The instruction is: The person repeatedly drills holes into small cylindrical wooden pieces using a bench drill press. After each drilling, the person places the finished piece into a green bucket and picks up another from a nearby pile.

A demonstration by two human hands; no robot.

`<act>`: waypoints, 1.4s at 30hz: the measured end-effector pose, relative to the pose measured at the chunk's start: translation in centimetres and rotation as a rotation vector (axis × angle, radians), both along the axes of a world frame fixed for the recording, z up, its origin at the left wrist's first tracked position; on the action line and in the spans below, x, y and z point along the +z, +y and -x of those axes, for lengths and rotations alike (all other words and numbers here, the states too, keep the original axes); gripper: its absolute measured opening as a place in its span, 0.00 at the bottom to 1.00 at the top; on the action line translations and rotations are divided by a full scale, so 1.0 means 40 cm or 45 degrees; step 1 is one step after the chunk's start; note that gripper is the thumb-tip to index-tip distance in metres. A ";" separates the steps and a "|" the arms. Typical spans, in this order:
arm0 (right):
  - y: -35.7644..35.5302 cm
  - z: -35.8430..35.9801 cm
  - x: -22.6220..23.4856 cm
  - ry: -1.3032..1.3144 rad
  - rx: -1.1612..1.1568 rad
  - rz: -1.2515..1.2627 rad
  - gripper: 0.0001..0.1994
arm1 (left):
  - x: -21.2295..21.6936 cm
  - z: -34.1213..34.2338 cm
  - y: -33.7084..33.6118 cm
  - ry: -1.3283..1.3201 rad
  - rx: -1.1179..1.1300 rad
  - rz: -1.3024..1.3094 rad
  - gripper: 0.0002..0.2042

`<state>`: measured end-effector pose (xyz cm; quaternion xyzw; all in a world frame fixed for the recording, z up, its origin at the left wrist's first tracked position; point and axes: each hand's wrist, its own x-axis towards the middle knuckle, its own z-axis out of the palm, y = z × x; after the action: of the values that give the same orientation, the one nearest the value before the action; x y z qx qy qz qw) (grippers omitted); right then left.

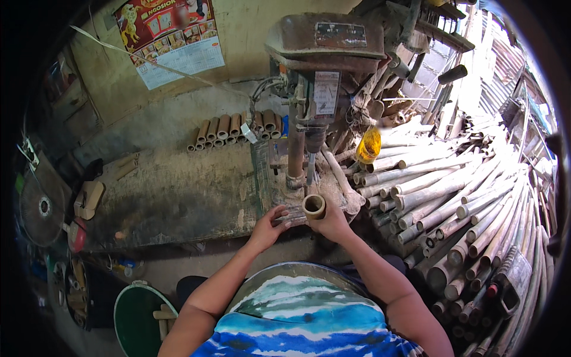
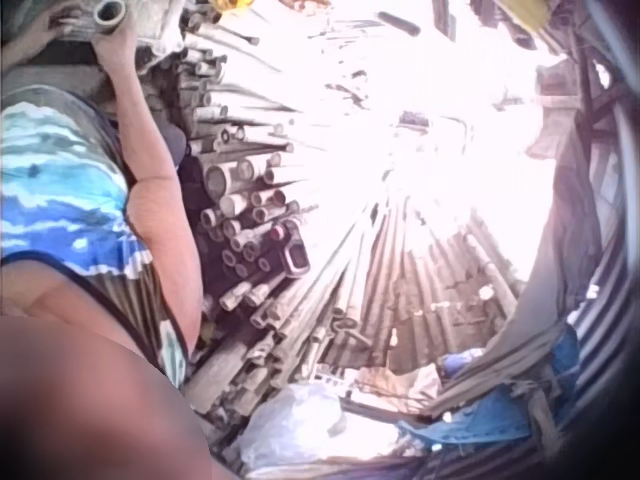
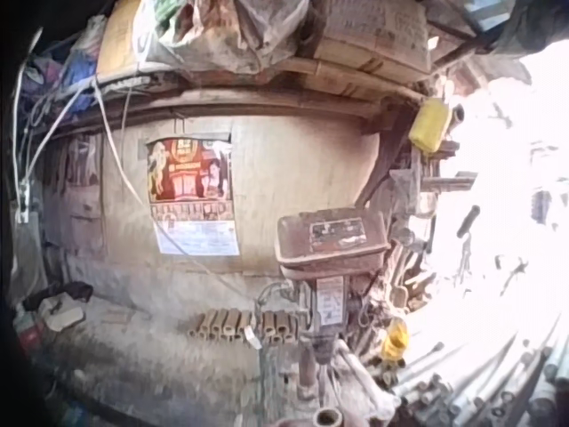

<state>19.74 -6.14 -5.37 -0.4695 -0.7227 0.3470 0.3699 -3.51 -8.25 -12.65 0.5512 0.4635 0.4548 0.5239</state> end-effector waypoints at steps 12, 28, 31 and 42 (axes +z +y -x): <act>-0.145 -0.027 0.111 0.257 0.233 -0.400 0.34 | 0.007 -0.051 -0.060 -0.548 -0.202 0.318 0.34; -0.157 -0.077 0.101 0.126 0.157 -0.249 0.40 | 0.042 -0.045 -0.069 -1.145 0.076 0.099 0.11; -0.128 -0.103 0.076 0.018 0.118 0.127 0.42 | 0.069 -0.053 -0.054 -0.884 0.199 -0.111 0.15; 0.037 0.009 -0.082 -0.123 0.012 -0.051 0.31 | 0.166 -0.177 0.034 0.166 0.162 -0.030 0.33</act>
<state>19.38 -4.65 -8.65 -0.4747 -0.7488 0.3110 0.3423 3.58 -6.88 -6.01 0.5553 0.5254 0.4557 0.4560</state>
